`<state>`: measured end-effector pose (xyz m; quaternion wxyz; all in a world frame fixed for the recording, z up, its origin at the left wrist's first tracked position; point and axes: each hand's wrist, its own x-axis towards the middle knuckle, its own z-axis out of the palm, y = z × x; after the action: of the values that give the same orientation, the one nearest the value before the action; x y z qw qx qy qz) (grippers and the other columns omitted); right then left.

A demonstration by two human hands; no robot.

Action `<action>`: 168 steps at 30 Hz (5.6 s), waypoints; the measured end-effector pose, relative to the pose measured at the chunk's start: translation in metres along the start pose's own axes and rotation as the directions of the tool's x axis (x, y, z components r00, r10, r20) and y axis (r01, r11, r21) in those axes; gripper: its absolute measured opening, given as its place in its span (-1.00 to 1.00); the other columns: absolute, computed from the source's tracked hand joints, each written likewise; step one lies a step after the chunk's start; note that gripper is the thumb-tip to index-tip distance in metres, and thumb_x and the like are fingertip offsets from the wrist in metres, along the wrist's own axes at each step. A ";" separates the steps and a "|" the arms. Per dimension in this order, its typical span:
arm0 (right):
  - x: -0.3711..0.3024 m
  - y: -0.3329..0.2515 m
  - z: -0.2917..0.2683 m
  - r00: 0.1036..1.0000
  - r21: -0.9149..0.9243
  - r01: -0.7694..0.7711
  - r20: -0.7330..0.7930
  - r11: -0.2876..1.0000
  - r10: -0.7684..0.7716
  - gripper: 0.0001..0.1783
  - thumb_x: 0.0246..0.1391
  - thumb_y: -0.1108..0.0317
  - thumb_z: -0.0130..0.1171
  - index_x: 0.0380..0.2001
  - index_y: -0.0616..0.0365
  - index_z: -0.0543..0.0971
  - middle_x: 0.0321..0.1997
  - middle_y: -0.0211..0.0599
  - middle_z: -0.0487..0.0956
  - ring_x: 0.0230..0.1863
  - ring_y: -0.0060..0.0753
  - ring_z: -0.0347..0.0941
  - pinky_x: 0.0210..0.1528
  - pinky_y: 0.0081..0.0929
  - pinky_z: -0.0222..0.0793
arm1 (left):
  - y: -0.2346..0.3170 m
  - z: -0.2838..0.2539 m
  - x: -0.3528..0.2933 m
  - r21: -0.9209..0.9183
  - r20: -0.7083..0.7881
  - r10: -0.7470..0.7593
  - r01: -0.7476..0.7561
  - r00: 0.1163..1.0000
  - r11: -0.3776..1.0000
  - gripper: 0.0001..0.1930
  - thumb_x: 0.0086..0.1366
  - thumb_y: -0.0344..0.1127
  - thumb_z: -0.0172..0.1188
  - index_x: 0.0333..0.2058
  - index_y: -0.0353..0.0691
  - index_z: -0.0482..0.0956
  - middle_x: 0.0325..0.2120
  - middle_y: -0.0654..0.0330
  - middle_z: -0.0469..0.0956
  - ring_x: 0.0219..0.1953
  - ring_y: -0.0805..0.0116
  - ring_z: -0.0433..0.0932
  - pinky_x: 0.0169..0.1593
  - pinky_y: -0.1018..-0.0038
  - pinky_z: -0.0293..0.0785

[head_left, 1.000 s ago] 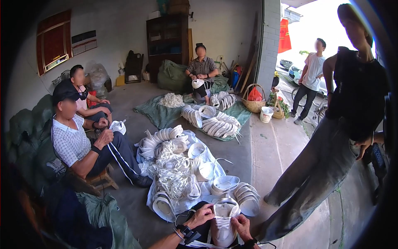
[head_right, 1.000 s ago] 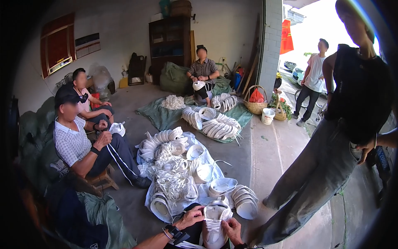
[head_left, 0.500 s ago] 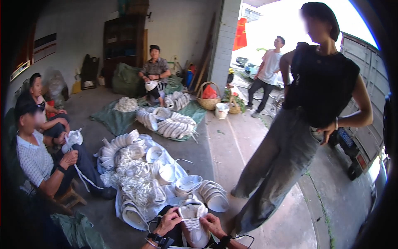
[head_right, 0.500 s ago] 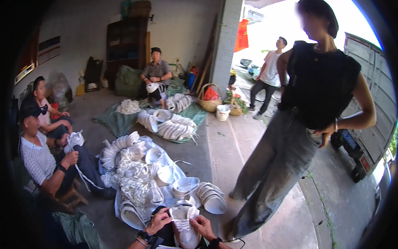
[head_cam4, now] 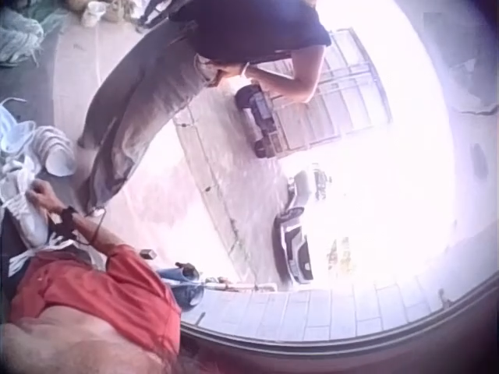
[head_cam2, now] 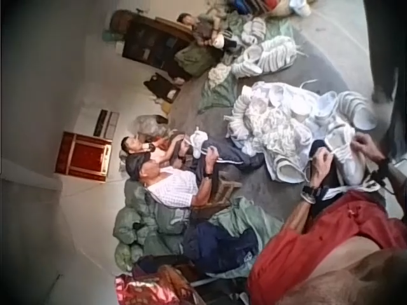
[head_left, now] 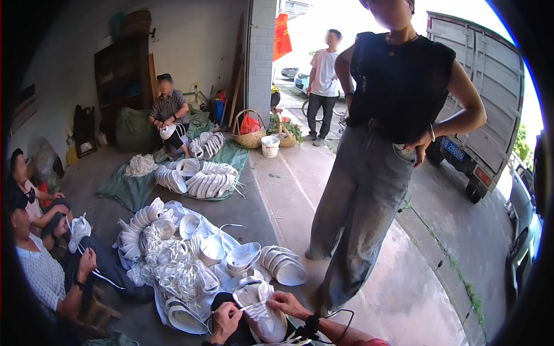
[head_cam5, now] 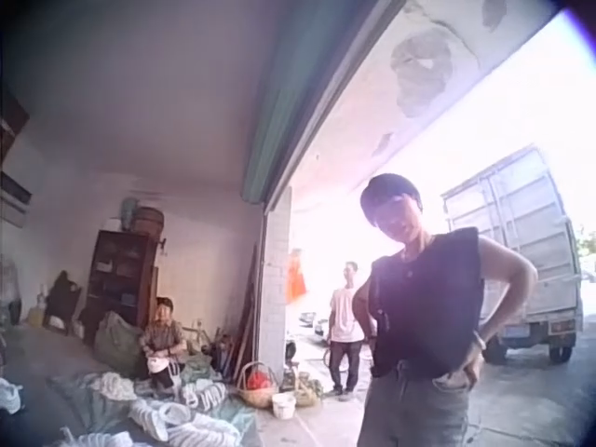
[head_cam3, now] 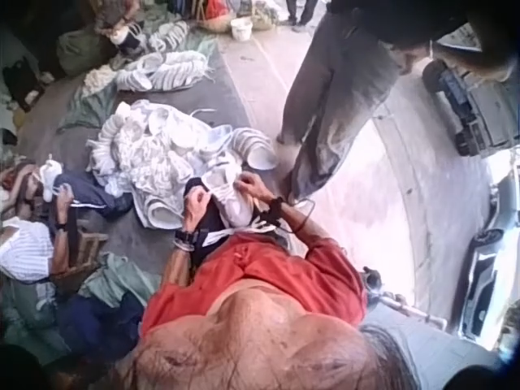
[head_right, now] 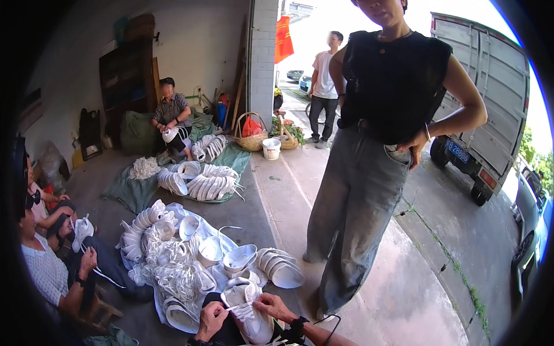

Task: The recorder is lacing a white sneaker while sitting in a workshop with other workers.

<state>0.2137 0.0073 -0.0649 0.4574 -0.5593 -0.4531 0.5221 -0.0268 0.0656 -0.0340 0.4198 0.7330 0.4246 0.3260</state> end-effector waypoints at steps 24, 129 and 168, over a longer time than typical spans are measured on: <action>-0.015 -0.107 -0.073 0.907 0.218 0.265 -0.387 0.939 -0.166 -0.77 0.13 0.46 -0.12 -0.14 0.18 0.43 -0.40 -0.40 0.46 -0.40 -0.48 0.48 -0.39 -0.59 0.40 | 0.007 -0.002 -0.008 -0.905 0.386 -0.318 0.422 0.866 0.048 -0.74 0.30 -0.15 -0.02 -0.17 -0.19 0.40 -0.53 0.25 0.41 -0.42 0.31 0.45 -0.30 0.42 0.35; 0.020 -0.068 0.002 0.897 -0.463 0.441 0.187 0.769 -0.401 -0.89 -0.12 0.47 0.19 -0.49 0.19 0.46 0.03 -0.06 0.40 -0.03 0.01 0.39 -0.04 -0.26 0.34 | -0.045 -0.079 -0.057 -0.939 0.101 -0.657 0.290 0.747 0.186 -0.73 0.30 -0.16 0.00 -0.18 -0.22 0.45 -0.42 0.19 0.52 -0.42 0.31 0.50 -0.39 0.47 0.36; 0.039 -0.054 0.045 0.822 -0.671 0.545 0.310 0.503 -0.478 -0.82 -0.39 0.39 0.33 -0.54 -0.03 0.63 0.01 -0.38 0.46 0.15 -0.16 0.21 0.15 -0.16 0.03 | -0.010 -0.003 -0.005 -0.239 0.347 -0.361 0.454 0.866 0.858 -0.73 0.27 -0.25 -0.01 -0.45 -0.31 0.57 -0.71 0.28 0.47 -0.73 0.59 0.40 -0.73 0.67 0.25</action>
<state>0.1689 0.0565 -0.0200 0.3066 -0.5122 -0.7865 0.1585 -0.0350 0.0654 -0.0426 0.6480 0.5889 0.4480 0.1806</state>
